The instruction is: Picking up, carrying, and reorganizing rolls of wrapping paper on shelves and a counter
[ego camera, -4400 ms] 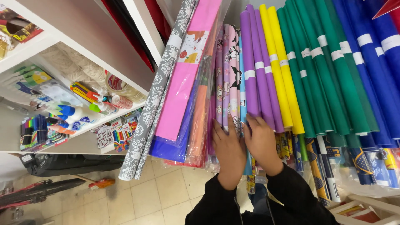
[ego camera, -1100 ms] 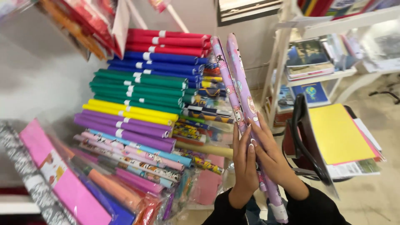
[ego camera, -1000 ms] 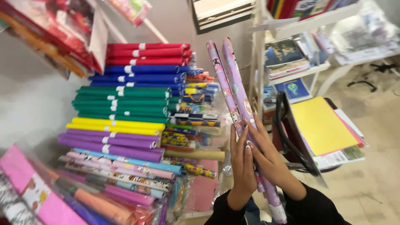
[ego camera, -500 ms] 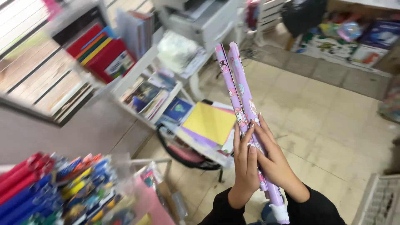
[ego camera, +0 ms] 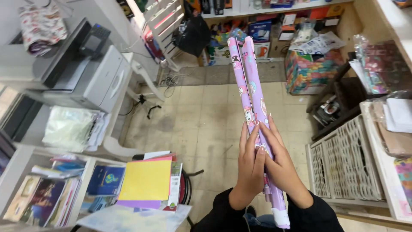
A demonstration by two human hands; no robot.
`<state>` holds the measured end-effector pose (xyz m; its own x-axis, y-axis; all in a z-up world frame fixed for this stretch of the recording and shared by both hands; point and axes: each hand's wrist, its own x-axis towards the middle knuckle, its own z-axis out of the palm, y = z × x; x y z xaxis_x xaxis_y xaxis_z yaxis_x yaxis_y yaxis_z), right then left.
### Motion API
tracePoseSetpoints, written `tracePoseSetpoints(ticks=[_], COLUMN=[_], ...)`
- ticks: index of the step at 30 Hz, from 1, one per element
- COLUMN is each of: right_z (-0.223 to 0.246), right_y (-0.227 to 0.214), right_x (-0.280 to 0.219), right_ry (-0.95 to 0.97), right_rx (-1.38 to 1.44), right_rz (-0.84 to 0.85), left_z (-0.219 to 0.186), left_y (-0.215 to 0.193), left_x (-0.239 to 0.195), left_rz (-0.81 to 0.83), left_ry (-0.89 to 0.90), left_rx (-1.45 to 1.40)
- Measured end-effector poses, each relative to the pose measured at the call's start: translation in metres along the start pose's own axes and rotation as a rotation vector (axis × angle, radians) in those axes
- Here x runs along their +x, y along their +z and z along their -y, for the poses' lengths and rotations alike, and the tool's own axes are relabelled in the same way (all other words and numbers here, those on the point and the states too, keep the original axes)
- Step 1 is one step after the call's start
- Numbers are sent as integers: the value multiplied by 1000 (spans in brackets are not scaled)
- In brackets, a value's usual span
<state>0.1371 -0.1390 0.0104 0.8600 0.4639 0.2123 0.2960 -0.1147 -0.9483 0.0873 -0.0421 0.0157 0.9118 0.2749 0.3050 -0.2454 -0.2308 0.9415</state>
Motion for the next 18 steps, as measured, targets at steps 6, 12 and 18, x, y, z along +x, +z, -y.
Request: tracePoseSetpoints(ticks=[6,12,18], right_z=[-49,-91,-109], right_y=[-49,-86,-126], right_x=[63,172,304], right_ry=[-37,-19,-95], right_rx=[-25,-49,-95], right_rz=[-99,-159,-190], left_z=[22,70,95], left_y=[38,67,81], left_x=[83,201,342], left_rz=[155,196,220], left_ry=[-2,40,90], left_rx=[27,-10,-33])
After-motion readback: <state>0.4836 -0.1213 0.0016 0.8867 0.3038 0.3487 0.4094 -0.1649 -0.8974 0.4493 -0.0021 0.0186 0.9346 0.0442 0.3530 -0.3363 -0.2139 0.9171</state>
